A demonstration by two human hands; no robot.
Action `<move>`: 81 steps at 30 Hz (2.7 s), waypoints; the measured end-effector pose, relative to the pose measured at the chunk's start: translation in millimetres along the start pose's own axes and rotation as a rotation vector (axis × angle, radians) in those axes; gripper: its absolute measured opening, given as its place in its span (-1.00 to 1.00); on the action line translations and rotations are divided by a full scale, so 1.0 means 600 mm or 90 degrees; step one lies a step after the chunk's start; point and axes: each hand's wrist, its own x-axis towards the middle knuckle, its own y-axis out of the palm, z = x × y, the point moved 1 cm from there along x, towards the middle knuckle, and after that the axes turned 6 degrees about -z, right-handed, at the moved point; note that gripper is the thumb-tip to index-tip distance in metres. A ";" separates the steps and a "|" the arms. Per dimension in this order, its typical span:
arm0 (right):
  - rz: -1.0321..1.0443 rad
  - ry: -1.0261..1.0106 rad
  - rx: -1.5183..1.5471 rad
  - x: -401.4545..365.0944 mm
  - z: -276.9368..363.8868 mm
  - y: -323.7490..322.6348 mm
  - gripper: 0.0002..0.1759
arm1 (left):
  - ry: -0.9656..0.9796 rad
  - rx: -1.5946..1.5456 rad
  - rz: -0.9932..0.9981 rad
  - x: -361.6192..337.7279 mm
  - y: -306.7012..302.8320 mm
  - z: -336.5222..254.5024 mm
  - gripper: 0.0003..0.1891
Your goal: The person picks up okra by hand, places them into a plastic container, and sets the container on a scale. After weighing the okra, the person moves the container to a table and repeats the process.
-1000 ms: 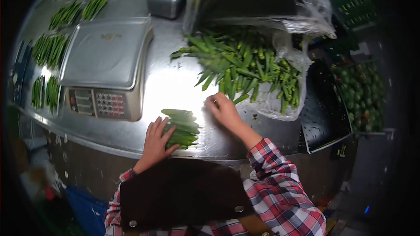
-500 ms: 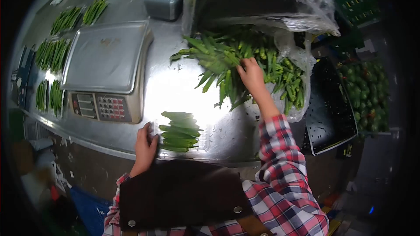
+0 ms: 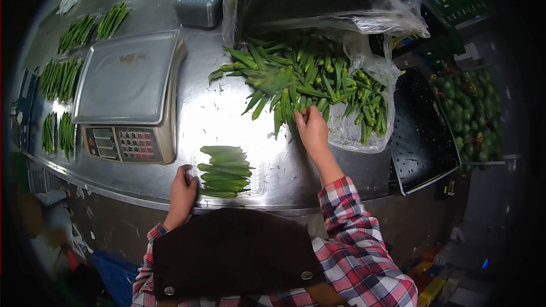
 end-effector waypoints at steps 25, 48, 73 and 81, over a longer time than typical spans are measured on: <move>0.208 -0.109 0.313 -0.109 0.052 0.003 -0.77 | -0.181 -0.575 0.202 -0.013 -0.015 -0.010 -0.54; -0.168 0.002 0.191 0.016 -0.072 0.008 -0.86 | -0.082 -0.590 -0.377 0.159 -0.260 0.026 -0.46; 0.237 -0.147 0.246 0.007 0.168 0.006 -0.71 | -0.220 -0.745 -0.109 0.029 -0.144 0.076 -0.62; 0.304 -0.311 0.245 0.016 0.510 0.070 -0.71 | -0.151 -0.624 0.263 0.018 -0.177 0.128 -0.66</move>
